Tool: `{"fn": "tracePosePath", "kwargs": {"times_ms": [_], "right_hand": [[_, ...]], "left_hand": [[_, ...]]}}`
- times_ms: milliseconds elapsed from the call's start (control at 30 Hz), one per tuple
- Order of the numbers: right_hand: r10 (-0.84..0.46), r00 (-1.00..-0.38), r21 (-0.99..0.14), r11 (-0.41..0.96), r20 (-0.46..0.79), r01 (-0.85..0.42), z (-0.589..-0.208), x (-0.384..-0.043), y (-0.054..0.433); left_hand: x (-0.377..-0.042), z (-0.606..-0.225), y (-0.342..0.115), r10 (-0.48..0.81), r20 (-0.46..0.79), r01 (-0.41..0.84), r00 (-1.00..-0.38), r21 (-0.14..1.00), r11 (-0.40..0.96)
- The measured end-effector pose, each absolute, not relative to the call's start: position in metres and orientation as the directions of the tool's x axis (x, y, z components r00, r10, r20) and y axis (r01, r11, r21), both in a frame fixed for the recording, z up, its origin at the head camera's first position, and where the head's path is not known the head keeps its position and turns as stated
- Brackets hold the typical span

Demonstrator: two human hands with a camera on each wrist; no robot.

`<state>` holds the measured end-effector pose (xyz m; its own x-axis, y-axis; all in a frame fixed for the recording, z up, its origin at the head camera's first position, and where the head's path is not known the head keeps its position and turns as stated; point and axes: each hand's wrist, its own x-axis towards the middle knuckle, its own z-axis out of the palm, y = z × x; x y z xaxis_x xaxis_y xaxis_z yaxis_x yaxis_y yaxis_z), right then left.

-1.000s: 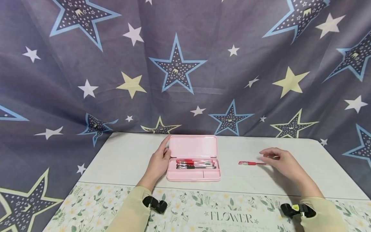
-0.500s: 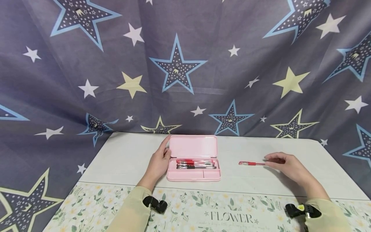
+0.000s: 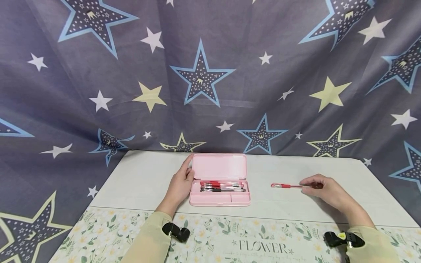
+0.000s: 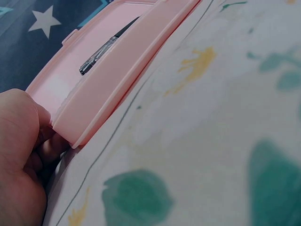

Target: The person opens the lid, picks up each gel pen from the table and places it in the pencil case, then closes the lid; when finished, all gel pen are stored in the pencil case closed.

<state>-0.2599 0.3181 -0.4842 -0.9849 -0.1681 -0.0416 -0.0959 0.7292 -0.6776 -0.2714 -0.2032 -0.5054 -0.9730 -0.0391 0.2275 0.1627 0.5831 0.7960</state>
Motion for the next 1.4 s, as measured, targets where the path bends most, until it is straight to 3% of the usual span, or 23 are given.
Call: {"fn": "tracePosePath", "kwargs": {"times_ms": [667,1400], "right_hand": [[-0.185,-0.983,-0.658,0.738,0.015,-0.149,-0.4898,-0.2629,0.3195],[-0.153,-0.988,-0.687,0.717,0.006,-0.115,-0.4880,-0.2607,0.3175]], "left_hand": [[-0.2708,-0.5058,-0.2039,-0.036,0.228,0.165,-0.973,0.796,0.582],[-0.2716,-0.5061,-0.2032,-0.034,0.233,0.168,-0.972,0.787,0.593]]}}
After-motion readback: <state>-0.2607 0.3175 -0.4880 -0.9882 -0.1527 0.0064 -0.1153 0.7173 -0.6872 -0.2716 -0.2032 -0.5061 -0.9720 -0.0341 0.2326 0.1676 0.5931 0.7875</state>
